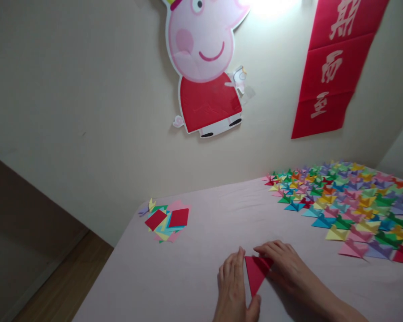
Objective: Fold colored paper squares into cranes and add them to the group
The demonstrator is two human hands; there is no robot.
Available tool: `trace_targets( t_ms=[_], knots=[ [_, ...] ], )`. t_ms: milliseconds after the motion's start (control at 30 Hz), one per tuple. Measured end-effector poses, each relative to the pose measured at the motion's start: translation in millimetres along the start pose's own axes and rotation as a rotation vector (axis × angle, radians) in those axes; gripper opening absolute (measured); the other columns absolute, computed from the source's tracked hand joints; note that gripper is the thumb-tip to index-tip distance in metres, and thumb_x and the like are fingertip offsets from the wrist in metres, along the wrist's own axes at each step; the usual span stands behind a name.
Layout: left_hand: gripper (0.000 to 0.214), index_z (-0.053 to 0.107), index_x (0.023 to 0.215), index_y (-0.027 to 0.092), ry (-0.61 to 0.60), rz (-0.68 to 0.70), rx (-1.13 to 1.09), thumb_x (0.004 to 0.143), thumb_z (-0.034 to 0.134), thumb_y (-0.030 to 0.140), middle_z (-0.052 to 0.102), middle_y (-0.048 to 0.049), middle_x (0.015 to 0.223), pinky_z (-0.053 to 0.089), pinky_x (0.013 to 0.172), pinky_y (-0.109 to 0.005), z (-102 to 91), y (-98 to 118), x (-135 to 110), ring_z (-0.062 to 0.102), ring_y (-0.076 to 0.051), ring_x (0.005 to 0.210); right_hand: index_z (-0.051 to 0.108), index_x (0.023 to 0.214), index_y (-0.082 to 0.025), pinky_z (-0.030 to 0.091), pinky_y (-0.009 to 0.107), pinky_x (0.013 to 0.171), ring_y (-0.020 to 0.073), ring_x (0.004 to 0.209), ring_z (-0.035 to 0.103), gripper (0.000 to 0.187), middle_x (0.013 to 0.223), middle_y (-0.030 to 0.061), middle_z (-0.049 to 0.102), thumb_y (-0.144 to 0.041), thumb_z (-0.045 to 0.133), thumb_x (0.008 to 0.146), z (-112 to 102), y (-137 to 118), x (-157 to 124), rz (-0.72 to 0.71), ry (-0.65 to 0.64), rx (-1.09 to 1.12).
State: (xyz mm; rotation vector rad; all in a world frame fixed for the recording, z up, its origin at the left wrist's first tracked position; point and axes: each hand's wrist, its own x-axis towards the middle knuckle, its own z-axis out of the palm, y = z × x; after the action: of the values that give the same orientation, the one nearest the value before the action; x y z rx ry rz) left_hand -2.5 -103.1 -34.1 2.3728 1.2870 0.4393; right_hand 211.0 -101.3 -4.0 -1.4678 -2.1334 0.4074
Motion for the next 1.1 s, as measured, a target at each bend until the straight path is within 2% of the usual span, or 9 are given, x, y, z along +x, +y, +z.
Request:
trace_targets(
  t_ms=[233,400,567,633,700,800,933,1000,1100],
  knots=[
    [0.089,0.017,0.155,0.013,0.031,0.025,-0.028,0.075,0.055,0.022,0.030,-0.0122,0.157,0.024,0.116,-0.049,2.0,-3,0,0.027,-0.031,0.141,0.061,0.118,-0.027,0.043,0.038,0.088,0.0238,0.106,0.058,0.046,0.117,0.0065,0.067,-0.006,0.054,0.077,-4,-4,3,0.015,-0.007,-0.013],
    [0.086,0.020,0.154,0.014,0.023,0.006,-0.078,0.076,0.054,0.022,0.028,-0.0106,0.158,0.020,0.117,-0.050,5.5,-5,-1,0.025,-0.031,0.142,0.061,0.117,-0.026,0.042,0.036,0.084,0.0221,0.101,0.059,0.041,0.109,0.0050,0.070,-0.007,0.053,0.081,-4,-6,3,0.029,-0.042,0.009],
    [0.087,0.014,0.155,0.016,0.043,0.068,-0.112,0.079,0.055,0.023,0.032,-0.0116,0.156,0.024,0.115,-0.049,0.1,-5,0,0.028,-0.030,0.140,0.060,0.117,-0.027,0.040,0.035,0.084,0.0213,0.099,0.058,0.044,0.107,0.0045,0.069,-0.005,0.053,0.079,-4,-10,3,0.014,-0.036,0.019],
    [0.086,0.013,0.156,0.016,0.037,0.097,-0.123,0.081,0.054,0.023,0.035,-0.0117,0.154,0.026,0.114,-0.049,-5.9,-3,1,0.030,-0.030,0.139,0.062,0.109,-0.026,0.039,0.034,0.083,0.0207,0.094,0.058,0.040,0.101,0.0042,0.068,-0.003,0.052,0.077,-4,-13,4,0.001,-0.053,0.019],
    [0.085,0.015,0.155,0.017,0.016,0.116,-0.122,0.082,0.056,0.025,0.035,-0.0114,0.154,0.026,0.114,-0.049,-12.1,-1,2,0.030,-0.030,0.139,0.064,0.092,-0.023,0.038,0.034,0.079,0.0197,0.087,0.057,0.028,0.091,0.0033,0.068,-0.004,0.053,0.076,-5,-15,7,-0.024,-0.080,0.002],
    [0.091,0.018,0.155,0.018,-0.029,0.101,-0.080,0.076,0.063,0.029,0.033,-0.0107,0.156,0.023,0.116,-0.052,-19.3,2,2,0.025,-0.033,0.142,0.059,0.072,-0.021,0.036,0.034,0.076,0.0188,0.082,0.055,0.017,0.079,0.0019,0.067,-0.006,0.053,0.078,-7,-15,17,-0.071,-0.081,-0.032],
    [0.099,0.013,0.156,0.019,-0.056,0.125,0.035,0.074,0.066,0.032,0.024,-0.0086,0.159,0.022,0.116,-0.055,-25.2,0,1,0.017,-0.035,0.145,0.058,0.073,-0.022,0.037,0.036,0.082,0.0200,0.088,0.056,0.018,0.081,0.0016,0.070,-0.009,0.051,0.084,-10,-12,34,-0.136,-0.010,0.000],
    [0.094,0.012,0.156,0.021,-0.043,0.174,0.099,0.078,0.063,0.032,0.020,-0.0069,0.161,0.023,0.115,-0.057,-27.0,-3,2,0.015,-0.034,0.146,0.058,0.073,-0.023,0.038,0.038,0.085,0.0207,0.092,0.057,0.018,0.087,0.0017,0.072,-0.012,0.051,0.086,-9,-11,42,-0.174,0.021,0.013],
    [0.082,0.021,0.154,0.023,-0.037,0.211,0.171,0.083,0.061,0.034,0.020,-0.0057,0.160,0.027,0.113,-0.058,-27.9,-7,3,0.019,-0.035,0.145,0.058,0.073,-0.022,0.039,0.038,0.087,0.0211,0.097,0.056,0.020,0.095,0.0018,0.072,-0.011,0.051,0.087,-5,-6,48,-0.220,0.045,-0.017]
  ],
)
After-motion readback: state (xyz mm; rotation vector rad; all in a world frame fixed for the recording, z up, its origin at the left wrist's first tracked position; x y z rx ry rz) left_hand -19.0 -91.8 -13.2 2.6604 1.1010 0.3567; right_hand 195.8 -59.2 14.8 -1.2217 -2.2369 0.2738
